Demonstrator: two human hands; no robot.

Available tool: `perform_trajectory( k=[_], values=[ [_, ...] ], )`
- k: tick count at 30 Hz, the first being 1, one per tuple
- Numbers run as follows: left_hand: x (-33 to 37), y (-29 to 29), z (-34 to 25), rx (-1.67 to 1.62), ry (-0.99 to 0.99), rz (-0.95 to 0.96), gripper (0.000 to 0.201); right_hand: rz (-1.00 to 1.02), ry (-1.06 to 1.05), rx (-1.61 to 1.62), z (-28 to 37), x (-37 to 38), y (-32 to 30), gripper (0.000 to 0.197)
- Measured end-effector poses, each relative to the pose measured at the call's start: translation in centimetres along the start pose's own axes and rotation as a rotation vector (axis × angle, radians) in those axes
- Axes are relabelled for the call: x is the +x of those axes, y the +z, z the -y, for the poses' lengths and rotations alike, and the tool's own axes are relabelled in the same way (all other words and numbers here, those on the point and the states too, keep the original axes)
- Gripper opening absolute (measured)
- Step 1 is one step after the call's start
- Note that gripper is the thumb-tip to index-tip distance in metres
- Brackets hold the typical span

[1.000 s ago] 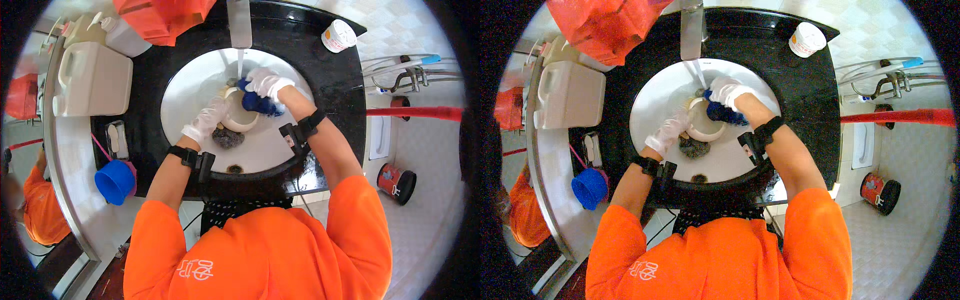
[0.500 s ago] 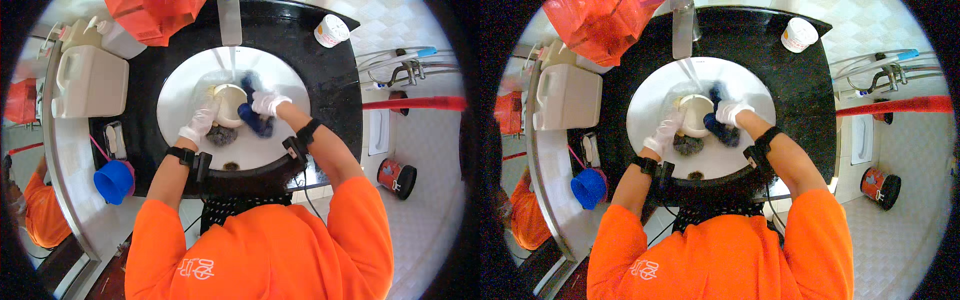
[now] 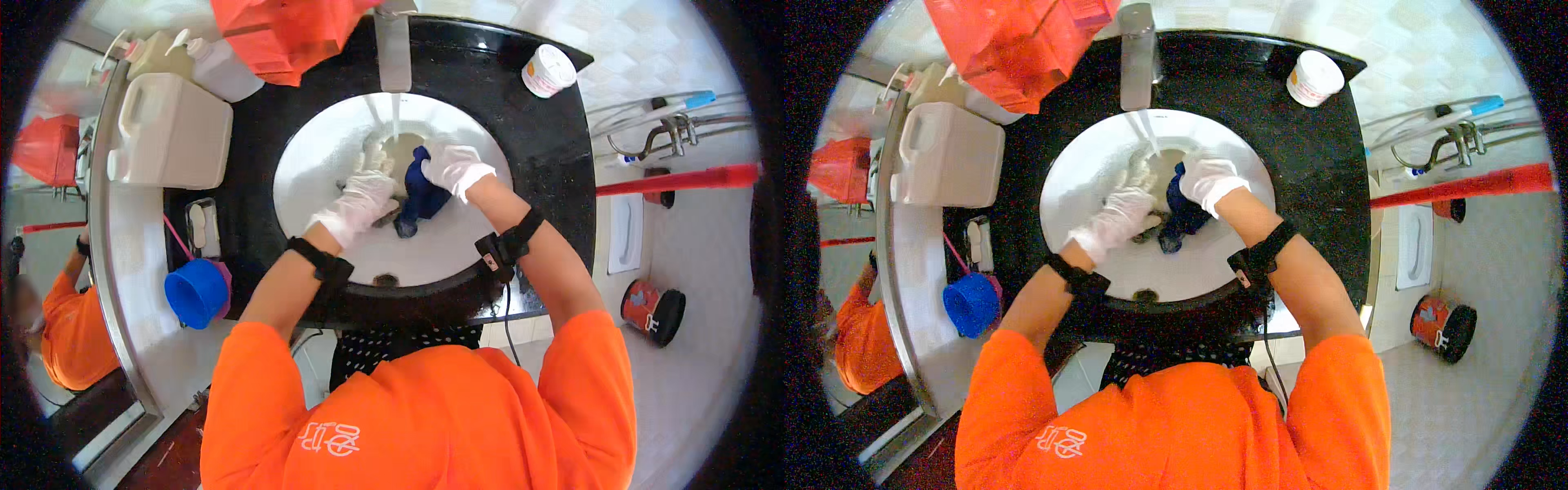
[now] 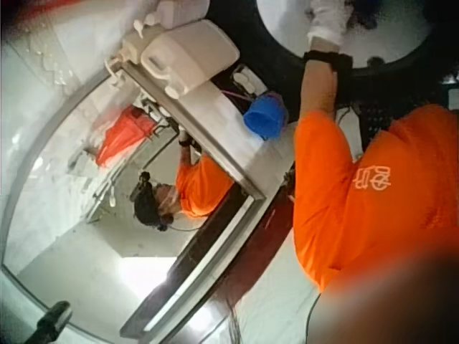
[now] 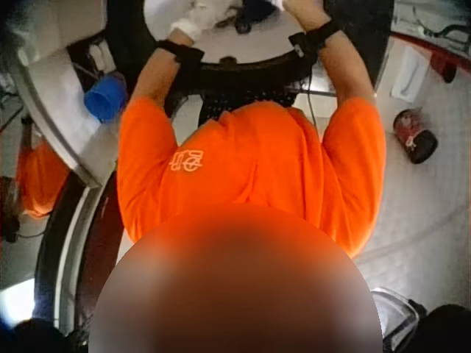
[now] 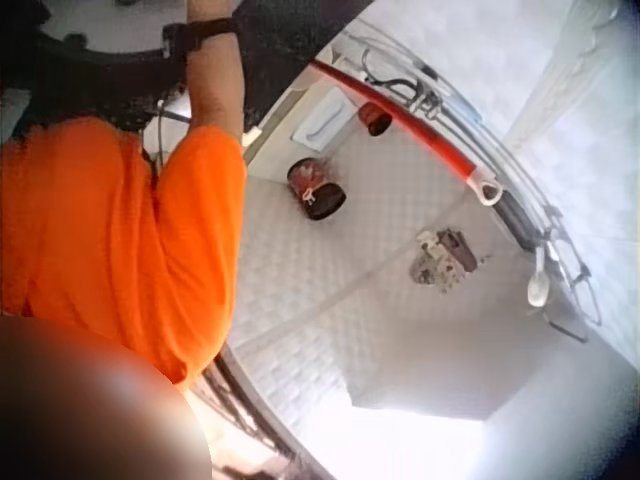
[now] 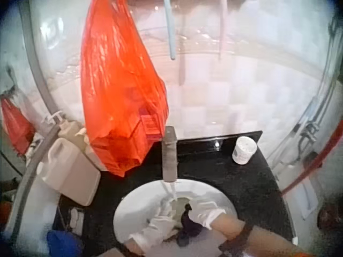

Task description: The person washes a white ceramic bowl in a bathroom sink using a blue cloth and a steel wool pad. They scrub the bowl thoroughly, rinse it under running water, and then place it on the counter before walking away.

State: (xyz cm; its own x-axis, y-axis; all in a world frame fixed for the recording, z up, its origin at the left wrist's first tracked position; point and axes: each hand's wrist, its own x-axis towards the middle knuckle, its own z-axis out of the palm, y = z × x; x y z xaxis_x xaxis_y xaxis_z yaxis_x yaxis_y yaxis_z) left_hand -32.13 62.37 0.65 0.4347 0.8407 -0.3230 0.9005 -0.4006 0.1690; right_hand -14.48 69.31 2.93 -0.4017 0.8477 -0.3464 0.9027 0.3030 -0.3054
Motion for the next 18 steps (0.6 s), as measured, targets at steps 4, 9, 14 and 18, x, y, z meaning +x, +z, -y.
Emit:
perform_trajectory(
  k=[4, 9, 14, 18],
  values=[
    [3.2, 5.3, 0.4, -0.032, -0.089, -0.118, 0.028, 0.018, -0.091, -0.048, 0.5, -0.6, 2.4, 0.034],
    [3.1, 2.4, 0.5, -0.252, 0.025, -0.142, 0.021, 0.217, -0.006, 0.110, -0.7, -0.8, 0.9, 0.041],
    [1.2, -4.3, -0.2, -0.943, -0.317, -0.127, 0.030, -0.059, 0.156, 0.227, 1.1, -2.4, -4.6, 0.046],
    [2.2, 0.4, 4.4, -1.609, -0.311, -0.025, 0.035, -0.224, -0.114, 0.715, 3.3, -4.4, -3.8, 0.047]
  ],
)
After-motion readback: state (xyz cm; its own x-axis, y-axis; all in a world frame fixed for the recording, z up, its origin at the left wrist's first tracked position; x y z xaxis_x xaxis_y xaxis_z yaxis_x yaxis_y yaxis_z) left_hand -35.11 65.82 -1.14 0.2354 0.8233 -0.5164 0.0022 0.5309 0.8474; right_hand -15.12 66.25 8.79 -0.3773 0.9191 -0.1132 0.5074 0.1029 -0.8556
